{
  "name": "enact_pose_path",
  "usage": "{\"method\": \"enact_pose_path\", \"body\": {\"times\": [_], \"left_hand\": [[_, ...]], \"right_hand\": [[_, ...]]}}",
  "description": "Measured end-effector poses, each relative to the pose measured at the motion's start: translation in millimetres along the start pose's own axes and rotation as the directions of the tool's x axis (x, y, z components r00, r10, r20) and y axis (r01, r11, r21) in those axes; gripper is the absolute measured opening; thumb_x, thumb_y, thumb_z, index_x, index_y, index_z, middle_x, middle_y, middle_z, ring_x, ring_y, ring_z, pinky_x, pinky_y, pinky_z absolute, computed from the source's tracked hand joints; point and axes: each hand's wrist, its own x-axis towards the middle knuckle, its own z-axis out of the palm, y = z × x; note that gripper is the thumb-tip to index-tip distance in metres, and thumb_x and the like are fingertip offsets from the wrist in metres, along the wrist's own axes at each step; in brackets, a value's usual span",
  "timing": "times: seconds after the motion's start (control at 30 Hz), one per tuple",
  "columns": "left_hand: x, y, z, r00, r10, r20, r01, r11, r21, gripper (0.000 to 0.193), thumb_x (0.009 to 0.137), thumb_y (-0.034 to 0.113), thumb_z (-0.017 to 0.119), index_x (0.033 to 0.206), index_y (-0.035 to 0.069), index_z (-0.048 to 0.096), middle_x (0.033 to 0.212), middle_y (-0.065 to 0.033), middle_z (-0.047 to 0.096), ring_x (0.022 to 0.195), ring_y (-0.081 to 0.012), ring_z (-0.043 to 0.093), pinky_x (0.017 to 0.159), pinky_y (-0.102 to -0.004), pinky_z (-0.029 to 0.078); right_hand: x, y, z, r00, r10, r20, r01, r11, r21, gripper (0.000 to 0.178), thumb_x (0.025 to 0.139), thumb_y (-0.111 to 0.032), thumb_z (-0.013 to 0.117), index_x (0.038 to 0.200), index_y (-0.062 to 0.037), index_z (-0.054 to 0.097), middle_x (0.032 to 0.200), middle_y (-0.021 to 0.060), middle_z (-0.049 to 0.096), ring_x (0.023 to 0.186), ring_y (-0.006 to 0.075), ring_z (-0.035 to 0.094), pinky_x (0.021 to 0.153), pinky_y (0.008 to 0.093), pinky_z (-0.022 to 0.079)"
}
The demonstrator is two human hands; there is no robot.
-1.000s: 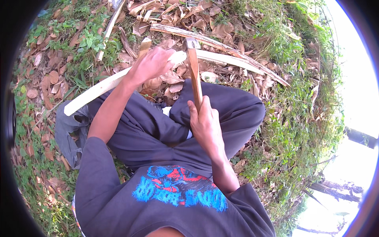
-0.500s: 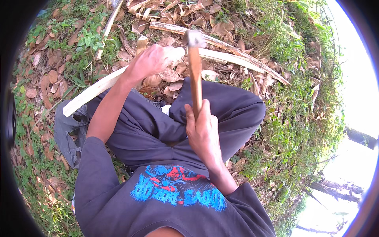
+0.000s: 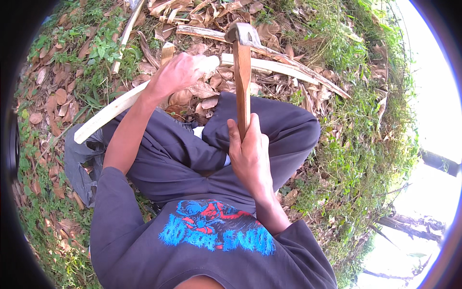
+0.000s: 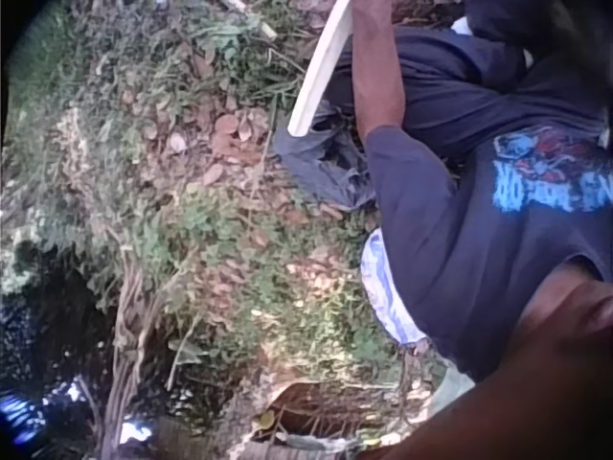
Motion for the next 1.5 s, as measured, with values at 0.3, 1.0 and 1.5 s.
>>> {"method": "enact_pose_path", "body": {"times": [0.3, 1.0, 1.5], "left_hand": [[-12.7, -7.0, 14.6, 0.99, 0.137, 0.035, -0.141, 0.962, 0.232, 0.026, 0.095, 0.023, 0.063, 0.119, 0.013, 0.067, 0.096, -0.0133, 0.07, 0.088, -0.0261, 0.067, 0.082, -0.0434, 0.056], [-2.9, -7.7, -3.9, 0.991, 0.134, -0.023, -0.123, 0.956, 0.266, 0.031, 0.095, 0.029, 0.066, 0.119, 0.011, 0.068, 0.092, -0.0054, 0.063, 0.082, -0.0216, 0.061, 0.08, -0.0358, 0.056], [11.2, 15.7, -31.7, 0.957, -0.202, 0.208, 0.227, 0.968, -0.105, 0.035, 0.092, 0.029, 0.069, 0.112, 0.001, 0.061, 0.093, -0.0226, 0.065, 0.096, -0.0394, 0.068, 0.085, -0.0492, 0.057]], "right_hand": [[1.2, -4.7, -2.8, 0.999, -0.022, -0.03, 0.021, 1.0, -0.004, 0.029, 0.104, -0.027, 0.061, 0.105, -0.0009, 0.048, 0.075, 0.0292, 0.06, 0.071, 0.0513, 0.057, 0.064, 0.0559, 0.043], [7.4, 52.5, 26.0, 0.987, -0.155, -0.048, 0.144, 0.973, -0.178, 0.03, 0.105, -0.026, 0.061, 0.1, 0.0005, 0.049, 0.066, 0.0272, 0.058, 0.062, 0.0515, 0.059, 0.052, 0.0476, 0.043], [1.5, 32.7, 25.6, 0.997, -0.048, 0.063, 0.049, 0.999, -0.018, 0.033, 0.106, -0.028, 0.058, 0.095, 0.0016, 0.047, 0.063, 0.0259, 0.055, 0.056, 0.0473, 0.055, 0.05, 0.0475, 0.041]]}}
